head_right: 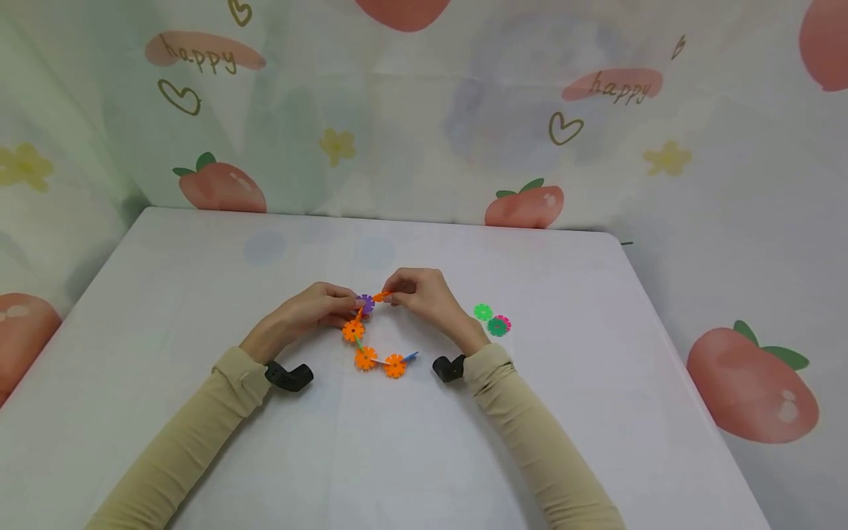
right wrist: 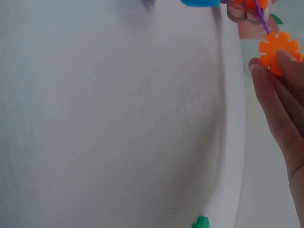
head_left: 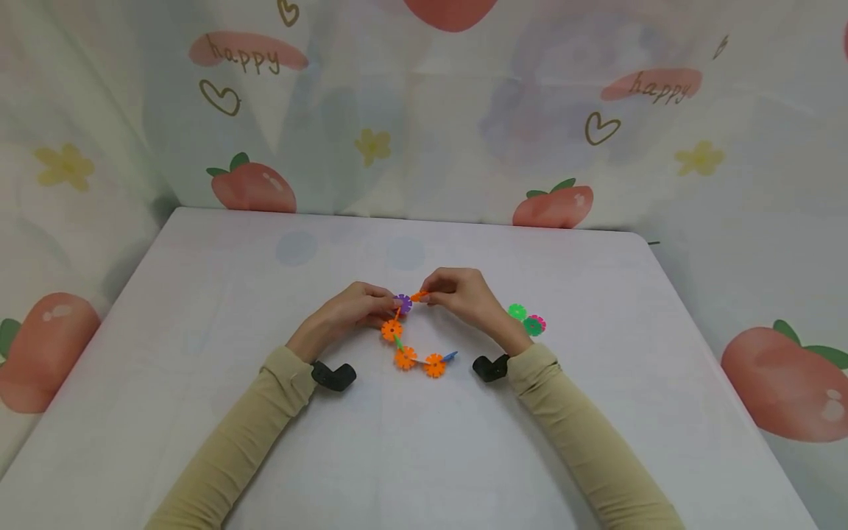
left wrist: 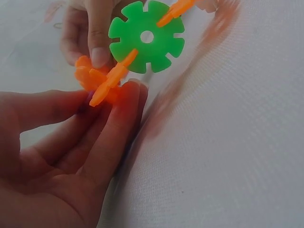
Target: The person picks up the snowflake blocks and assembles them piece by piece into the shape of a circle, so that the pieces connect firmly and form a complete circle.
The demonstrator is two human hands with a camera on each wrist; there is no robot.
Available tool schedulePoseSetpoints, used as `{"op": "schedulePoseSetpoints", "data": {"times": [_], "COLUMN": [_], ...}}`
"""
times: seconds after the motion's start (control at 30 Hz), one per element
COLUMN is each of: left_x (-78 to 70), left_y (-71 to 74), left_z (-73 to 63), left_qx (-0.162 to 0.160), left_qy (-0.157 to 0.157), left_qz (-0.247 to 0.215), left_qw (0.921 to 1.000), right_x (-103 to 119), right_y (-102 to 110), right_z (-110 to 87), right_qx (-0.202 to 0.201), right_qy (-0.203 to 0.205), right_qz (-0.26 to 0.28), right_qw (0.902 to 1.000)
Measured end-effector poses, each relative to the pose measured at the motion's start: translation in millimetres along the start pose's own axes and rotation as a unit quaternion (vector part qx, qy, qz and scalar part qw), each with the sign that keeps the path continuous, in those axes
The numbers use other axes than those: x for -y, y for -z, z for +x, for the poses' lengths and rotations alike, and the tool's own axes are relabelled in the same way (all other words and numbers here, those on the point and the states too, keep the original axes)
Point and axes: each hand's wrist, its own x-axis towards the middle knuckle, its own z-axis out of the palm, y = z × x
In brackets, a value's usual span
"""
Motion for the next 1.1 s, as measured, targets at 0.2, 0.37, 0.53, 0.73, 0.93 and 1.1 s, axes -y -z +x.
{"op": "schedulePoseSetpoints", "data": {"times": [0.2,0.37,0.53,0.73,0.93,1.1], "left_x": [0.5,0.2,-0.9,-5.0,-7.0,-6.9], "left_y": [-0.1,-1.7,-1.9,-2.5,-1.5,-1.0], "left_z": [0.9,-1.1,-3.0,-2.8,-4.6,-5.7], "left_qx": [-0.004,-0.007,-0.011,-0.001,0.015,0.021], "left_qy": [0.003,0.004,0.010,0.012,0.009,0.007], "left_qz": [-0.008,-0.013,-0.008,-0.010,-0.008,-0.014], "left_qw": [1.0000,0.9999,0.9999,0.9999,0.9998,0.9997], "right_x": [0.2,1.3,2.0,-0.3,-5.0,-12.3], "right_y": [-3.8,-8.1,-12.1,-8.2,8.8,28.4], "right_z": [2.2,3.7,5.1,2.3,-8.2,-23.8], "right_qx": [0.003,0.001,0.001,0.007,-0.003,-0.016], "right_qy": [-0.007,0.006,0.023,0.026,0.029,0.002], "right_qz": [-0.008,-0.022,-0.034,-0.047,-0.058,-0.091], "right_qw": [0.9999,0.9997,0.9992,0.9985,0.9979,0.9957]}}
